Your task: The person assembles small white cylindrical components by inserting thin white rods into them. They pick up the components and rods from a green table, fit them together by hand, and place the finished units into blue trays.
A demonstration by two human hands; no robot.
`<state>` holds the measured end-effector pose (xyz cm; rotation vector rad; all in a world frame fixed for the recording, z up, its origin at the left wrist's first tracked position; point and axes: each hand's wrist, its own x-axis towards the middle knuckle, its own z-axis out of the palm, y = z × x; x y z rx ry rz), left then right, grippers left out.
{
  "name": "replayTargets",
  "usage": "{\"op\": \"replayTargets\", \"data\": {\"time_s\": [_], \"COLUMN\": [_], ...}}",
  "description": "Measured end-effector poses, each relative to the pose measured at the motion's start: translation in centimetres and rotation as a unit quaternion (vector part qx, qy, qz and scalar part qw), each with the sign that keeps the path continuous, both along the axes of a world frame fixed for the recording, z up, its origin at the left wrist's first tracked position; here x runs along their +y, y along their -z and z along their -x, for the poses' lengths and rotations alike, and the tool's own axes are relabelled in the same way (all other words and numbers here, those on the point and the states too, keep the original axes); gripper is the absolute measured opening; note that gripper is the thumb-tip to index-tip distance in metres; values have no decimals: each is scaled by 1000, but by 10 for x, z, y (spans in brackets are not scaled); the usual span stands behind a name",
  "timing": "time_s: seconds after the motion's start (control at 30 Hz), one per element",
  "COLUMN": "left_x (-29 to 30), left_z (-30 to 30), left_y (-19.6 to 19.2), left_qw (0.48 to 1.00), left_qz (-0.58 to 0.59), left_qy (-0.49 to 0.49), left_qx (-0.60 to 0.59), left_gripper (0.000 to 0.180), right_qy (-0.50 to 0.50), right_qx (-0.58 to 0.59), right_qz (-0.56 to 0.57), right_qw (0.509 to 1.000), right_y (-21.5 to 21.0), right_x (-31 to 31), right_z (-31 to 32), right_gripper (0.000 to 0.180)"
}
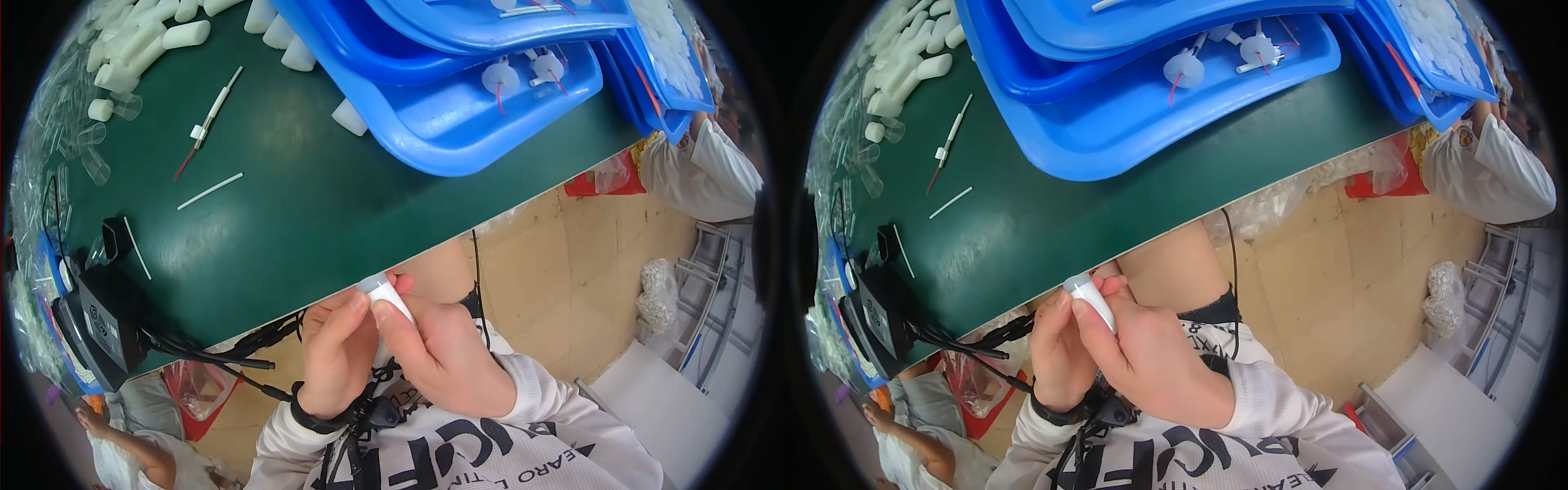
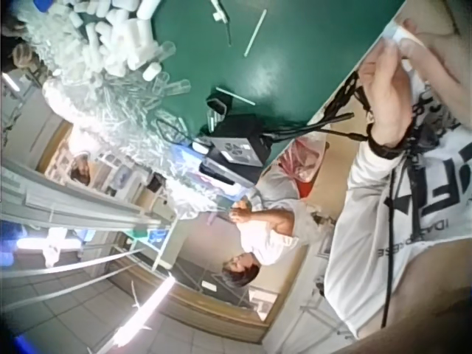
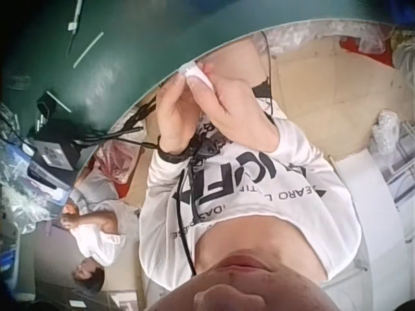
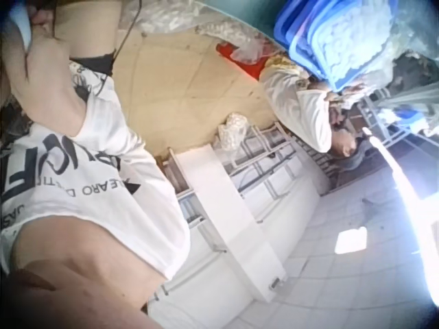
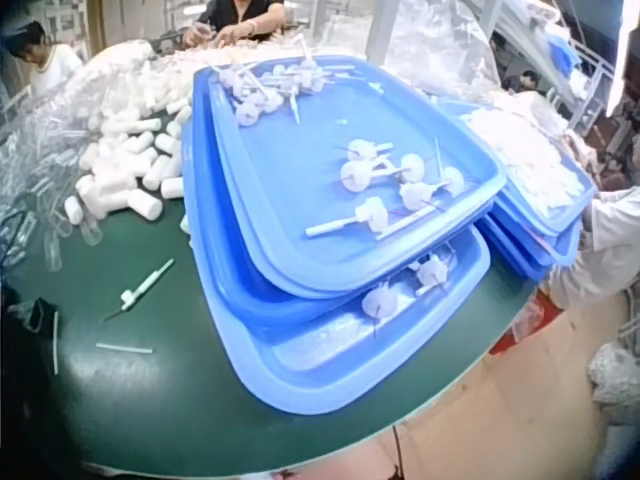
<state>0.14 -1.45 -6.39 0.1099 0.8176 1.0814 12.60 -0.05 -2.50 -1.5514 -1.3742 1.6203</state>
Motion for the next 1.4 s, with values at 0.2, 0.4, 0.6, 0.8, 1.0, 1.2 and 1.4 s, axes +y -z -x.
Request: {"op": "replayTargets", "data": {"time_s": [0.2,0.4,0.6,0.8,1.0,1.2,1.4], "left_x": [1,1,-7,-5,-6,-3,-5], "left_z": [0,4,1,6,-8,-7,4], "left_y": [-6,-15,1,8,15,12,9], "left_qw": [999,995,995,995,997,997,992], "left_qz": [11,84,12,-2,-9,15,-38], "left_qy": [-12,15,6,22,-60,-70,14], "left_qx": [44,50,103,100,48,30,115], "left_gripper": [25,22,27,31,22,21,33], "right_qy": [67,103,105,80,22,64,42], "right_qx": [128,274,357,296,198,164,292], "right_qz": [154,292,244,185,186,173,183], "right_qw": [977,910,896,934,962,969,938], "right_y": [-2,0,28,37,20,15,42], "right_x": [-4,-5,-17,-16,-7,-9,-17], "right_z": [8,8,6,9,2,11,2], "right_gripper": [38,42,42,41,38,35,31]}}
